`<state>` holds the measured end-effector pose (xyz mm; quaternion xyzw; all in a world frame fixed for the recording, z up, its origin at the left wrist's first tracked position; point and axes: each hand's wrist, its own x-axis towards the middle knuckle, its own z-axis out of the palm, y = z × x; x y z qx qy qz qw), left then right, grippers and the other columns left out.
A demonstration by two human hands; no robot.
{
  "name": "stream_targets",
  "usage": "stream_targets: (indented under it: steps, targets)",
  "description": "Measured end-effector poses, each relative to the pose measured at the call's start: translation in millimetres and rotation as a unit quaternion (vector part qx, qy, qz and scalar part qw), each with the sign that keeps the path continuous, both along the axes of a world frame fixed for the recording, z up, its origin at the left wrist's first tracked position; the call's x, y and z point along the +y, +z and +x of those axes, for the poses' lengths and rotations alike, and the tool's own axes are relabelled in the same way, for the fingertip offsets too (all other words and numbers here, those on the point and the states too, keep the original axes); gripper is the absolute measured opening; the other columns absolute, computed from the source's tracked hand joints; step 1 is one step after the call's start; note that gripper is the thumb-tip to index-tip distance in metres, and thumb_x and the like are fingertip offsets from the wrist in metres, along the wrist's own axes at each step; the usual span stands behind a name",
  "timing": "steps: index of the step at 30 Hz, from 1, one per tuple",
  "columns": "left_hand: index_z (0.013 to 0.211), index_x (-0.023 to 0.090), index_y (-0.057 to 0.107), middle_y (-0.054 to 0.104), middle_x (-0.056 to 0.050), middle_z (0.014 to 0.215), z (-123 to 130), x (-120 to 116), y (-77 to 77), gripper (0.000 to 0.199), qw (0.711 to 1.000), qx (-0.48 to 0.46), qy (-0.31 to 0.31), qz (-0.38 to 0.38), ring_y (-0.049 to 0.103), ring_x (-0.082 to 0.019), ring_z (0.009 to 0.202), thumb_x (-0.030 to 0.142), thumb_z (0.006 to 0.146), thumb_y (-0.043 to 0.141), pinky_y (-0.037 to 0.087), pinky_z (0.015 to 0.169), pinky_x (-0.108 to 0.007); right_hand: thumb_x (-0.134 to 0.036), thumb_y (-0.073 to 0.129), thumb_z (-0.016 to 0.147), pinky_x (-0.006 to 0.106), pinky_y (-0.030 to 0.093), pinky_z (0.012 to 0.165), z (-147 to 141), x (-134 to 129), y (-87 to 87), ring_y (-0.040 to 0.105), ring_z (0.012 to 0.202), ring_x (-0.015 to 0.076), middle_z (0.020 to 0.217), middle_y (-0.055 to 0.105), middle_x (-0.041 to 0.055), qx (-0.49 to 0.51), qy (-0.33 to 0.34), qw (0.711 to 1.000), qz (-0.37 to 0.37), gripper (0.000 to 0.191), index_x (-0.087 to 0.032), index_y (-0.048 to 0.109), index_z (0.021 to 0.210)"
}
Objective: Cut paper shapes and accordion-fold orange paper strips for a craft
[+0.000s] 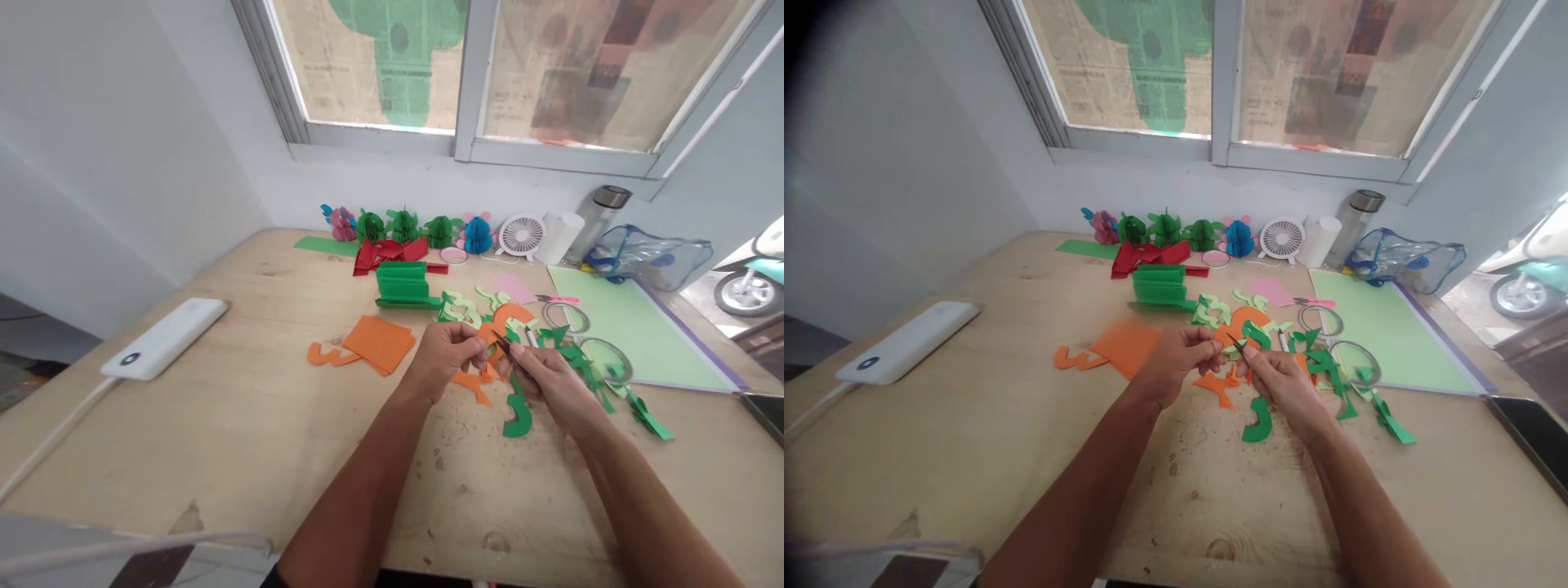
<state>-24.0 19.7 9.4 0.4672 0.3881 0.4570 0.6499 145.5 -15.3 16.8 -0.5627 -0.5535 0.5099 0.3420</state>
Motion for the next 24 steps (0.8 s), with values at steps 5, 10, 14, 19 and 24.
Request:
stream_targets:
  steps: [5, 10, 14, 19, 24]
  targets:
    - [0.061, 0.016, 0.059, 0.063, -0.001, 0.053, -0.3, -0.4, 2.6, 0.013, 1.0, 0.004, 0.007, -0.008, 0.053, -0.009, 0.047, 0.026, 0.062, 0.066, 0.036, 0.047, -0.021, -0.076, 0.051, 0.074, 0.026, 0.011, 0.044, 0.2, 0.2, 0.1, 0.018, 0.042, 0.0066, 0.042, 0.025, -0.009, 0.0, 0.001, 1.0, -0.002, 0.062, -0.015, 0.063, 0.07]
    - [0.059, 0.016, 0.059, 0.063, -0.002, 0.053, -0.1, -0.6, 3.5, 0.013, 1.0, 0.002, 0.014, -0.015, 0.053, -0.009, 0.047, 0.027, 0.061, 0.066, 0.036, 0.047, -0.021, -0.076, 0.05, 0.073, 0.026, 0.011, 0.043, -0.9, 0.7, 1.6, 0.017, 0.041, 0.0067, 0.041, 0.025, -0.009, -0.009, -0.004, 1.0, -0.002, 0.062, -0.016, 0.063, 0.069]
    - [0.06, 0.016, 0.06, 0.064, -0.002, 0.053, -0.7, 0.2, 2.0, 0.013, 1.0, 0.005, 0.016, -0.019, 0.053, -0.009, 0.047, 0.027, 0.061, 0.067, 0.036, 0.046, -0.021, -0.077, 0.051, 0.072, 0.025, 0.012, 0.042, -0.3, 1.1, 1.0, 0.018, 0.041, 0.0068, 0.04, 0.026, -0.0084, -0.017, -0.014, 1.0, -0.002, 0.061, -0.017, 0.062, 0.066]
    - [0.06, 0.016, 0.06, 0.064, -0.002, 0.053, -1.6, 0.4, 1.7, 0.013, 1.0, 0.004, 0.009, -0.019, 0.054, -0.009, 0.048, 0.027, 0.061, 0.068, 0.035, 0.046, -0.02, -0.078, 0.052, 0.07, 0.025, 0.013, 0.043, 0.6, 1.1, 0.9, 0.018, 0.041, 0.0064, 0.042, 0.025, -0.0085, -0.024, -0.014, 1.0, -0.009, 0.063, -0.016, 0.062, 0.065]
    - [0.06, 0.016, 0.06, 0.063, -0.002, 0.053, -1.8, -0.1, 3.2, 0.013, 1.0, 0.005, 0.01, -0.022, 0.055, -0.009, 0.048, 0.026, 0.06, 0.067, 0.035, 0.046, -0.02, -0.077, 0.051, 0.072, 0.025, 0.012, 0.043, 0.7, 0.9, 0.9, 0.017, 0.041, 0.0061, 0.043, 0.025, -0.0086, -0.031, -0.014, 0.999, -0.008, 0.062, -0.016, 0.061, 0.065]
